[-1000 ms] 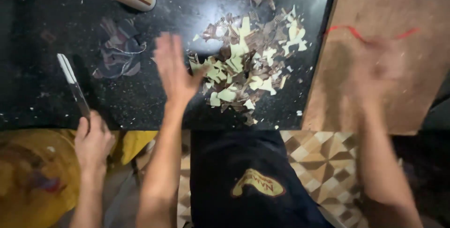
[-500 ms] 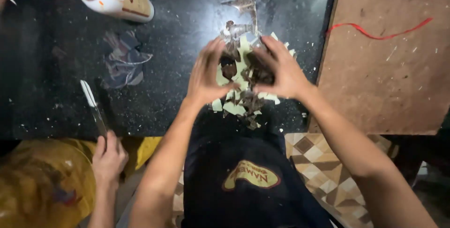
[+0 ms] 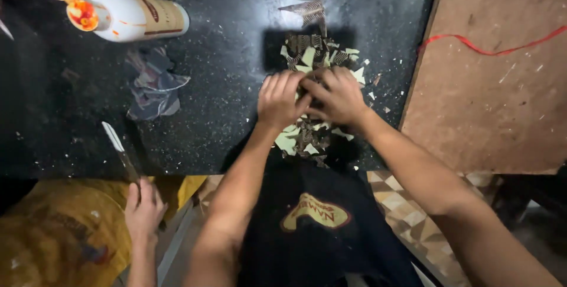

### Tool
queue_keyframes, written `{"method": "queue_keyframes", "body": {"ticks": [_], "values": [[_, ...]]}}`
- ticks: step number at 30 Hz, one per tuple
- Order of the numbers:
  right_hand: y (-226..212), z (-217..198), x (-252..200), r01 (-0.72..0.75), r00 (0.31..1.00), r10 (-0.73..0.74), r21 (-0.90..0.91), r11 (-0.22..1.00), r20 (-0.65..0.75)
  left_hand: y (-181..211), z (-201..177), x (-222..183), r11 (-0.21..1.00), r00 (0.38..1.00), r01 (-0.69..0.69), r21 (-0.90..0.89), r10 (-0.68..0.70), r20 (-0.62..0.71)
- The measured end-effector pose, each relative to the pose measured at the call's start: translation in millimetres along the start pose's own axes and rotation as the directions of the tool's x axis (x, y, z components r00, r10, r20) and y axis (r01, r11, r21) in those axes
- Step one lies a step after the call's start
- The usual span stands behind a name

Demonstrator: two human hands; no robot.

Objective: The person gathers chocolate shavings from a countertop, transfers them into a plastic container, and then chops the shavings into smaller pieces using a knife. A coworker is visible nearby handling a tray of pastries.

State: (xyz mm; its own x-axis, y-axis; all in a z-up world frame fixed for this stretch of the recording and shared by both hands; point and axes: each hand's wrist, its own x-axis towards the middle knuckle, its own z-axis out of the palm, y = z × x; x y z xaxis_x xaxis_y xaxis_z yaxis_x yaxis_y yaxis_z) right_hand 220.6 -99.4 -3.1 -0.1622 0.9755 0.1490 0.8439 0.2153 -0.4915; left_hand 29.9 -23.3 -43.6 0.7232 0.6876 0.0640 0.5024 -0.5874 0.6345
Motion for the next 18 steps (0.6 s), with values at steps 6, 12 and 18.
{"method": "queue_keyframes", "body": {"ticks": [6,12,18], "values": [[5.6,-11.2,16.8,-0.192,0.981,0.189,0.074,0.978,0.046,25.2,-43.9,42.4,0.967,0.940,0.256,-0.007,-0.247,0.236],[-16.1,-30.8,-26.8,-0.338,0.941,0.331,0.252,0.907,0.071,7.7,-53.8,-31.4,0.972,0.999,0.026,-0.233,-0.018,0.036],[-54.4,-38.3,-21.4,-0.114,0.964,0.109,0.005,0.993,0.243,23.7,-71.4,-63.4,0.973,0.966,-0.226,0.043,0.218,0.142]]}}
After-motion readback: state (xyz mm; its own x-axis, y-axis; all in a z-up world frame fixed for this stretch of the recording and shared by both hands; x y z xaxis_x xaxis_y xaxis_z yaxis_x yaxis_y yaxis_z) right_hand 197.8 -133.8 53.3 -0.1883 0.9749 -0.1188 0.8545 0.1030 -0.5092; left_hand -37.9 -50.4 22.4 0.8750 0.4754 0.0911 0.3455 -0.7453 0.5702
